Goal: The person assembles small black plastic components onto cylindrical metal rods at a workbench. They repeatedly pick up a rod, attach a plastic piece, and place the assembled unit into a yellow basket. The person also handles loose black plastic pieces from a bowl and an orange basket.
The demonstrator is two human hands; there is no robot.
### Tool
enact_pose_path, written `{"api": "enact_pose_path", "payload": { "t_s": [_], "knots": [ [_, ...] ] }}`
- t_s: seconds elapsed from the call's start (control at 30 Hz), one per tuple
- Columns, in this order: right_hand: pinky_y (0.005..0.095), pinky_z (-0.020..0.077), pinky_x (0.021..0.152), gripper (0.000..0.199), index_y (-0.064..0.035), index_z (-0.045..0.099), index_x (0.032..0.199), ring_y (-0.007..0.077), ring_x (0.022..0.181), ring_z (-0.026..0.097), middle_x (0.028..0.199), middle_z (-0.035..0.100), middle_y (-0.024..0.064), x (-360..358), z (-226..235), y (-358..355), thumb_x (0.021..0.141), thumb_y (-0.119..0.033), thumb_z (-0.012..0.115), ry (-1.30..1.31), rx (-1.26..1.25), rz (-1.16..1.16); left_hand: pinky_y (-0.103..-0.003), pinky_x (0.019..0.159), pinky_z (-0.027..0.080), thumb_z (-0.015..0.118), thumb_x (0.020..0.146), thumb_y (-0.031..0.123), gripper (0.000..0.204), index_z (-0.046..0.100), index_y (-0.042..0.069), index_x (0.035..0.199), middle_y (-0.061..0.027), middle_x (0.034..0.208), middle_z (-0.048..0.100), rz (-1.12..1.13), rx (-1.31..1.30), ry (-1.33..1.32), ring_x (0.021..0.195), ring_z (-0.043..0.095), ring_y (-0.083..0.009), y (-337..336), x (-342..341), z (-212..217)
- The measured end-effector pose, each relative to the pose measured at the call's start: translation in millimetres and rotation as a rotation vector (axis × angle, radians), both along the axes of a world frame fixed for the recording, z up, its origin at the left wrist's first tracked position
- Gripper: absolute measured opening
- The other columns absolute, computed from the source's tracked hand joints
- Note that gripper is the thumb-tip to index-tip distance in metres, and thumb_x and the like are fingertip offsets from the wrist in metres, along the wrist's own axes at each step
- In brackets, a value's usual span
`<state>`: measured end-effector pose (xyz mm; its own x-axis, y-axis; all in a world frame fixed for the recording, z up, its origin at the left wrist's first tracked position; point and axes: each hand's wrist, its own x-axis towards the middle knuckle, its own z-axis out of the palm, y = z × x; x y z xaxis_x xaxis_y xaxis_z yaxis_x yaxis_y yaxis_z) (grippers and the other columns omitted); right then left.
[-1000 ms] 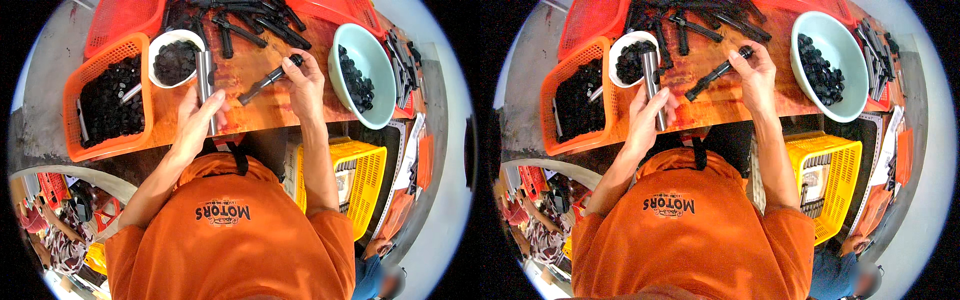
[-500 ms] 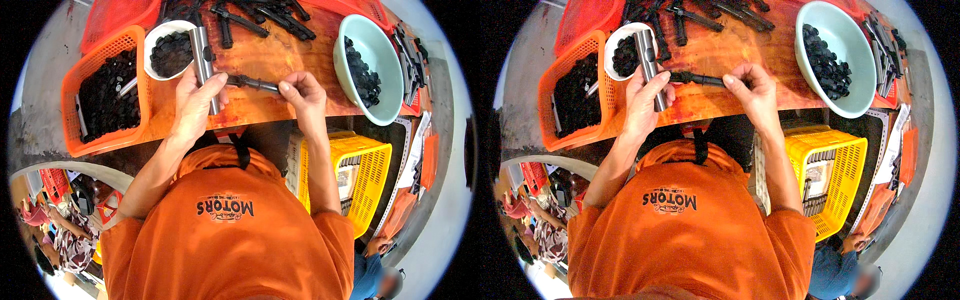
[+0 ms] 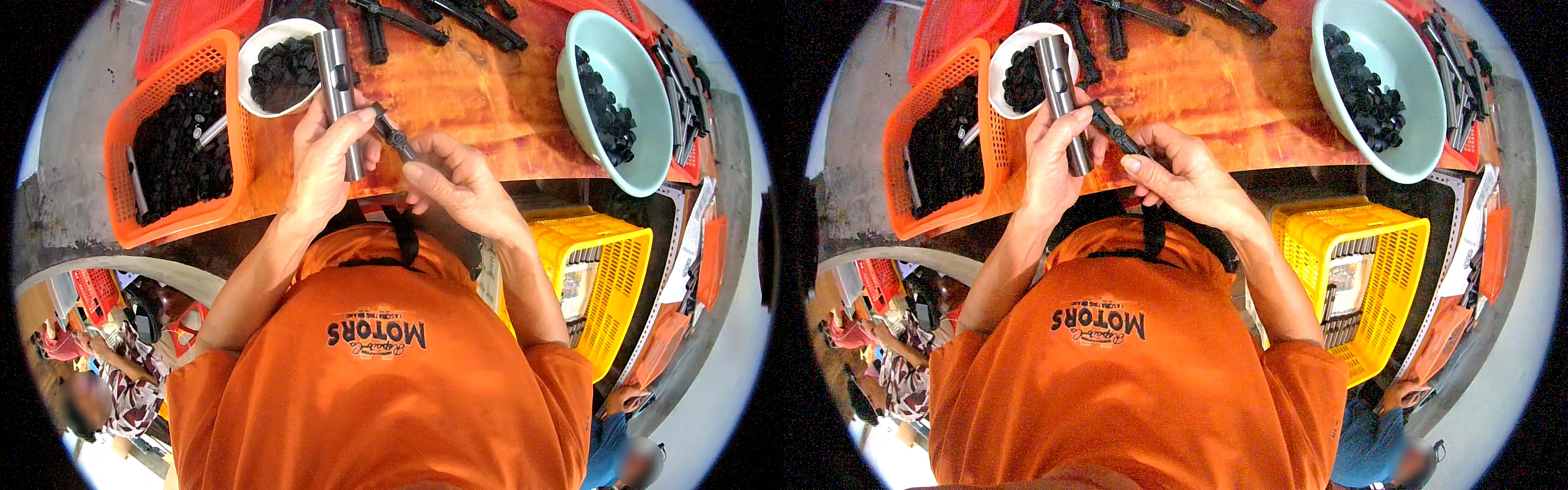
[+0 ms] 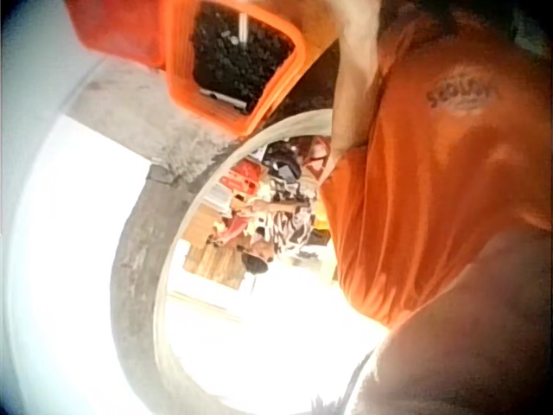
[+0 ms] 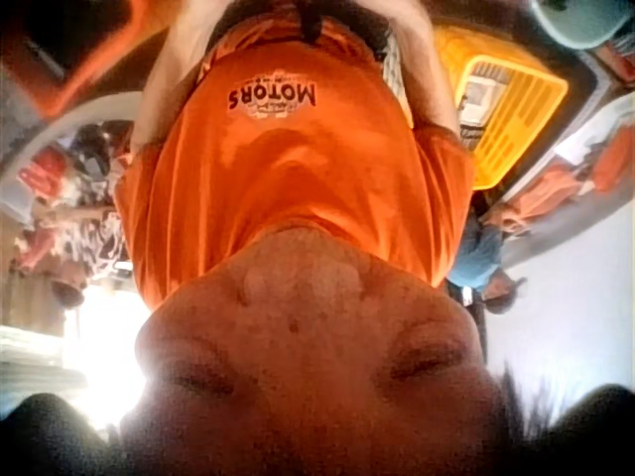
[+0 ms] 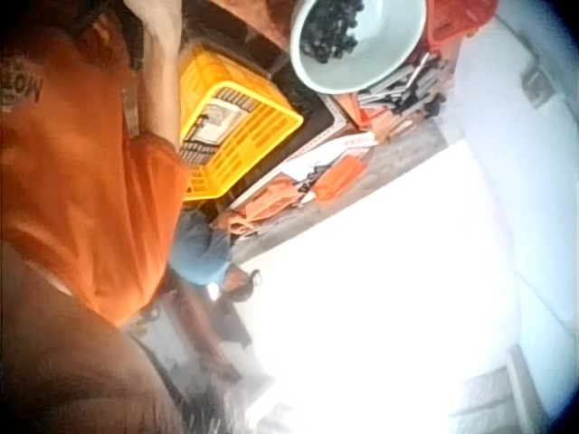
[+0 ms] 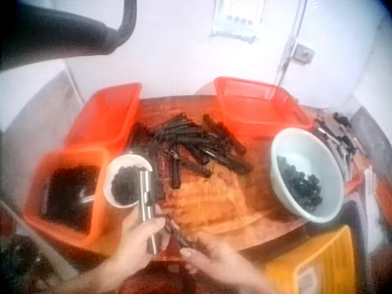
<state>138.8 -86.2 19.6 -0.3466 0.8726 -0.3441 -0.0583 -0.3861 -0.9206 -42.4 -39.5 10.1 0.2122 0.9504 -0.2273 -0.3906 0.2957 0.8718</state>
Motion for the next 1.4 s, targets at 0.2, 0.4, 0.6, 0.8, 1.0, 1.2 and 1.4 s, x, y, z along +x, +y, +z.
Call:
{"api": "enact_pose_path", "payload": {
  "t_s": [0.2, 0.4, 0.6, 0.8, 1.0, 1.2, 1.4],
  "knots": [
    [0.0260, 0.0500, 0.065, 0.028, 0.0016, 0.053, 0.114, 0.0120, 0.073, 0.059, 0.090, 0.062, 0.0067, -13.9, 3.6, 2.2, 0.098, -0.020, 0.047, 0.124, -0.107, 0.047, -0.024, 0.058, 0.048, 0.056, 0.088, 0.012, 0.017, 0.051, 0.004, 0.103, -0.0137, 0.089, 0.066, -0.003, 0.023, 0.025, 0.068, 0.059, -0.0133, -1.2, -1.0, 5.9],
    [0.0247, 0.0393, 0.057, 0.035, 0.0002, 0.058, 0.096, 0.0117, 0.065, 0.050, 0.079, 0.059, 0.0049, -22.0, 11.2, 2.0, 0.094, -0.030, 0.041, 0.101, -0.114, -0.003, -0.026, 0.064, 0.048, 0.054, 0.087, 0.012, 0.019, 0.052, 0.003, 0.104, -0.0145, 0.092, 0.067, -0.053, 0.083, 0.007, 0.077, 0.061, -0.0149, -0.8, -6.0, 5.0],
    [0.0250, 0.0377, 0.057, 0.029, -0.0014, 0.058, 0.091, 0.0124, 0.065, 0.049, 0.076, 0.056, 0.0042, -20.6, 6.7, -0.9, 0.094, -0.028, 0.047, -0.132, 0.026, -0.022, -0.024, 0.063, 0.048, 0.062, 0.089, 0.021, 0.020, 0.057, 0.004, 0.098, -0.0068, 0.092, 0.064, 0.043, 0.202, 0.134, 0.071, 0.057, -0.0110, 2.9, -5.6, 1.5],
    [0.0285, 0.0458, 0.066, 0.020, 0.0019, 0.057, 0.104, 0.0167, 0.075, 0.056, 0.081, 0.056, 0.0036, -18.4, -10.6, -8.2, 0.091, -0.013, 0.060, -0.493, 0.559, -0.139, -0.019, 0.057, 0.046, 0.074, 0.084, 0.023, 0.027, 0.057, 0.006, 0.095, 0.0003, 0.079, 0.060, -0.030, 0.106, 0.113, 0.062, 0.054, -0.0066, 5.6, -3.6, 3.1],
    [0.0297, 0.0486, 0.067, 0.022, 0.0024, 0.056, 0.106, 0.0183, 0.076, 0.061, 0.086, 0.060, 0.0060, -18.0, -13.1, -9.5, 0.093, -0.016, 0.058, -0.563, 0.598, -0.125, -0.021, 0.058, 0.047, 0.068, 0.086, 0.010, 0.021, 0.052, 0.005, 0.097, -0.0045, 0.084, 0.062, -0.053, 0.136, 0.108, 0.062, 0.056, -0.0078, 1.6, -0.3, -0.7],
    [0.0255, 0.0435, 0.061, 0.032, -0.0002, 0.056, 0.100, 0.0115, 0.066, 0.052, 0.081, 0.059, 0.0059, -17.8, -0.1, -6.6, 0.098, -0.029, 0.043, 0.155, -0.135, -0.021, -0.022, 0.064, 0.046, 0.059, 0.085, 0.002, 0.015, 0.052, 0.005, 0.098, -0.0083, 0.093, 0.065, -0.071, 0.091, 0.057, 0.069, 0.054, -0.0076, -2.6, 1.9, 9.8],
    [0.0237, 0.0338, 0.051, 0.030, -0.0043, 0.054, 0.095, 0.0089, 0.058, 0.043, 0.070, 0.052, 0.0010, -18.1, 5.3, -6.9, 0.097, -0.031, 0.040, -0.011, -0.109, -0.040, -0.022, 0.063, 0.045, 0.057, 0.082, 0.000, 0.017, 0.050, 0.006, 0.096, -0.0080, 0.094, 0.065, -0.093, 0.180, 0.119, 0.069, 0.052, -0.0064, -1.7, 3.0, 3.6]
  ]
}}
